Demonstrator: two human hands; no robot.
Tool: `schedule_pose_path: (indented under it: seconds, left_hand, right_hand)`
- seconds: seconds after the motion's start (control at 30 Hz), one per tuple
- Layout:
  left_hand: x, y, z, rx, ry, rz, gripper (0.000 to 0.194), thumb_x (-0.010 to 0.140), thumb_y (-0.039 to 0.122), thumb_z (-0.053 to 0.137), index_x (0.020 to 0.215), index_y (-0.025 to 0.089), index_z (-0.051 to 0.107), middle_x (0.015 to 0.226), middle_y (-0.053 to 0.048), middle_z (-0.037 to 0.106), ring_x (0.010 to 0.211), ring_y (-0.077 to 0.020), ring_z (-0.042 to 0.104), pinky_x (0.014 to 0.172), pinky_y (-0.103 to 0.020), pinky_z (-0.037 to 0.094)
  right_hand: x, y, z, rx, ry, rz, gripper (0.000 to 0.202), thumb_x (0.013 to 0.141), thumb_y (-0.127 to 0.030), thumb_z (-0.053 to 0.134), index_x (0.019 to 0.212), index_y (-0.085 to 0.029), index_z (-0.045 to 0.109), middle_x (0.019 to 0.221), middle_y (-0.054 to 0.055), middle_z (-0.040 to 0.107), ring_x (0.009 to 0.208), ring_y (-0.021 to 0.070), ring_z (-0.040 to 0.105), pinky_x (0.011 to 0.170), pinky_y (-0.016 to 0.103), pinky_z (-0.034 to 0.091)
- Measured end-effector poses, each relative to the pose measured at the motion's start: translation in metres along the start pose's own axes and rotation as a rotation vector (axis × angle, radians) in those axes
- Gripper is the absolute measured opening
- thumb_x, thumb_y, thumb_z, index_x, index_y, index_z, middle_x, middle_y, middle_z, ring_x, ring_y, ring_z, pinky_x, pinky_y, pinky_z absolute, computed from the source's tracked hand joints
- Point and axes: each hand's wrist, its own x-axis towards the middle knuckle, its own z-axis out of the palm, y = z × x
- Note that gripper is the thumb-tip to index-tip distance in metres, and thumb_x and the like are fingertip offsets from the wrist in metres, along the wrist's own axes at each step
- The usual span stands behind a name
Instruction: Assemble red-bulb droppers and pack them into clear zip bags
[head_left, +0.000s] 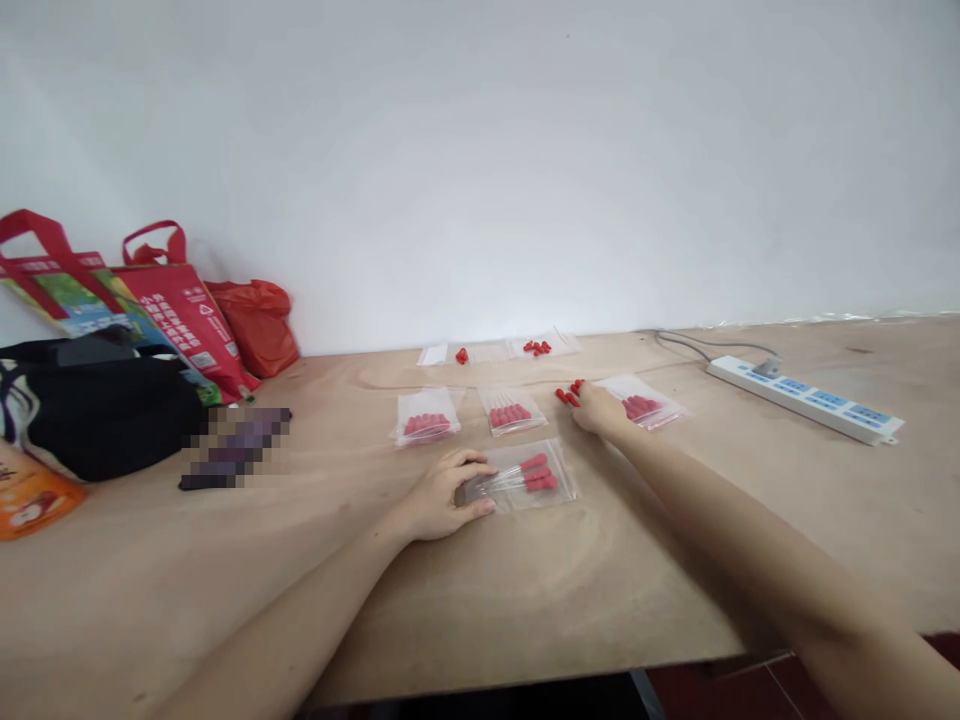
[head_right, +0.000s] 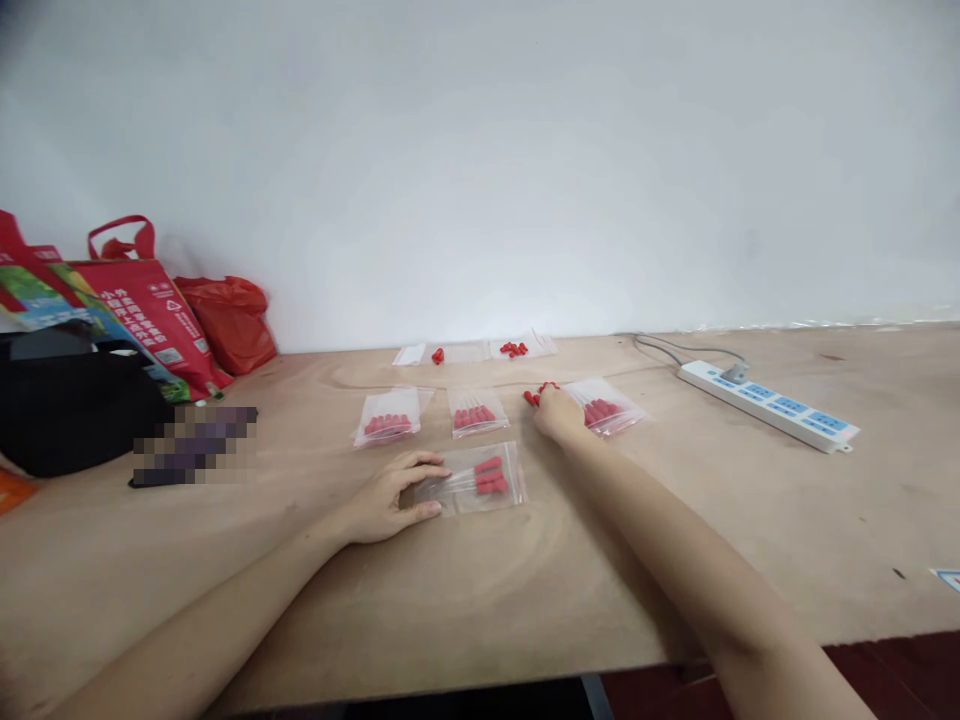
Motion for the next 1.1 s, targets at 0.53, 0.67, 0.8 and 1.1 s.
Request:
schedule_pose_path:
  seconds: [0.53, 0.67, 0.8, 1.1]
  left_hand:
    - [0.0, 0.002, -0.001, -0.003, -0.002, -0.016, 0.038, 0.074, 0.036, 0.058, 0.11, 0.024, 0.055, 0.119, -0.006, 0.047, 0.11, -0.0219, 0.044, 0.096, -0.037, 0.034]
    - [0.0, 0.005, -0.002, -0.001, -0.008, -0.03, 0.036, 0.075, 0.035, 0.058, 0.109, 0.024, 0.055, 0.119, -0.006, 0.047, 0.111, -0.022, 0.044, 0.096, -0.038, 0.034]
    - [0.0, 0.005, -0.002, -0.002, -0.013, -0.033, 0.037, 0.075, 0.036, 0.057, 0.11, 0.025, 0.055, 0.119, -0.005, 0.047, 0.11, -0.0221, 0.044, 0.096, -0.038, 0.034]
    - [0.0, 0.002, -0.001, -0.001, 0.003, -0.009, 0.037, 0.075, 0.038, 0.057, 0.11, 0.024, 0.055, 0.118, -0.006, 0.047, 0.109, -0.0217, 0.045, 0.095, -0.038, 0.035]
  right_hand:
    - [-0.04, 0.016, 0.008, 1.026, 0.118, 0.042, 0.043, 0.072, -0.023, 0.053, 0.107, -0.02, 0.028, 0.056, -0.007, 0.049, 0.044, 0.0139, 0.053, 0.045, 0.027, 0.046]
    - [-0.051, 0.008, 0.022, 1.309, 0.118, 0.154, 0.033, 0.072, -0.02, 0.052, 0.091, -0.025, 0.027, 0.058, -0.007, 0.047, 0.048, 0.0146, 0.056, 0.048, 0.029, 0.051]
    - [-0.052, 0.002, 0.027, 1.39, 0.121, 0.154, 0.031, 0.072, -0.019, 0.05, 0.088, -0.026, 0.024, 0.06, -0.007, 0.047, 0.049, 0.0141, 0.056, 0.051, 0.03, 0.052]
    - [-0.051, 0.022, 0.014, 1.113, 0.32, 0.052, 0.033, 0.068, -0.018, 0.047, 0.095, -0.023, 0.028, 0.057, -0.009, 0.043, 0.04, 0.0101, 0.047, 0.038, 0.022, 0.04]
